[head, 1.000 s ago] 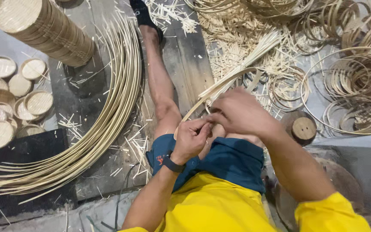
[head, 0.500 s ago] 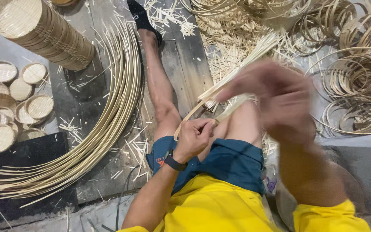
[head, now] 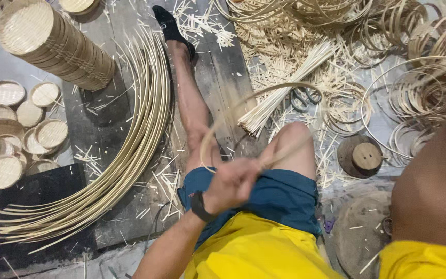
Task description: The person sits on the floor of a bamboo craft workshop and bends thin bamboo strips into circular hoops, joining and securing the ends by hand. They work one strip at a time, flexing the bamboo to form the ring shape and setting finished hoops with a pile of completed rings nearby.
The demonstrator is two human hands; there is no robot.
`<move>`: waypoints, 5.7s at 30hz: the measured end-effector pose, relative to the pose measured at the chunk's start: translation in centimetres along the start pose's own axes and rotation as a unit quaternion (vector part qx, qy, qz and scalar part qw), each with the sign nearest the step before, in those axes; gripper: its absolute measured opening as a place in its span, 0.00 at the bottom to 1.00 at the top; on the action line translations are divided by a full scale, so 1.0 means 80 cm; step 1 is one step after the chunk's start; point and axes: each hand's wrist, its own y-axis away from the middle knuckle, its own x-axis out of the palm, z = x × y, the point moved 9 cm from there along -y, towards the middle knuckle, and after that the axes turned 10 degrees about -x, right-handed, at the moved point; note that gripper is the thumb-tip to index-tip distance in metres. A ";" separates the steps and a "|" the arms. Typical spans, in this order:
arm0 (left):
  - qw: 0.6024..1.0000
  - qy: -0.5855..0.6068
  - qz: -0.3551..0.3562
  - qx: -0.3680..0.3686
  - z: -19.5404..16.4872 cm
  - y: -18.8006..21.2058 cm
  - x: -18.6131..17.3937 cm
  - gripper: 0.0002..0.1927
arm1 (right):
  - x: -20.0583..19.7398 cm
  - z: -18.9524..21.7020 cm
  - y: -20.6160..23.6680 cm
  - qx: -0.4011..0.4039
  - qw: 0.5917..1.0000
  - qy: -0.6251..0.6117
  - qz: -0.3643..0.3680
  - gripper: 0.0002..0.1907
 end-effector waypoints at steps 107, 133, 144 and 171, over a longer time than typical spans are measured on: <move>0.934 0.222 -0.161 -0.228 0.156 0.007 -0.081 0.11 | 0.193 0.016 0.267 0.120 0.907 -0.265 0.306 0.12; 0.981 0.032 -0.106 -0.159 0.113 -0.016 -0.044 0.09 | 0.204 0.072 0.225 -0.068 0.905 -0.167 0.385 0.04; 0.960 0.171 0.112 -0.191 0.059 0.014 0.019 0.08 | 0.305 -0.130 0.346 0.380 0.691 -0.559 0.256 0.08; 0.925 0.078 -0.328 -0.174 0.100 0.027 -0.126 0.15 | 0.362 -0.128 0.415 0.515 0.617 -0.592 0.050 0.09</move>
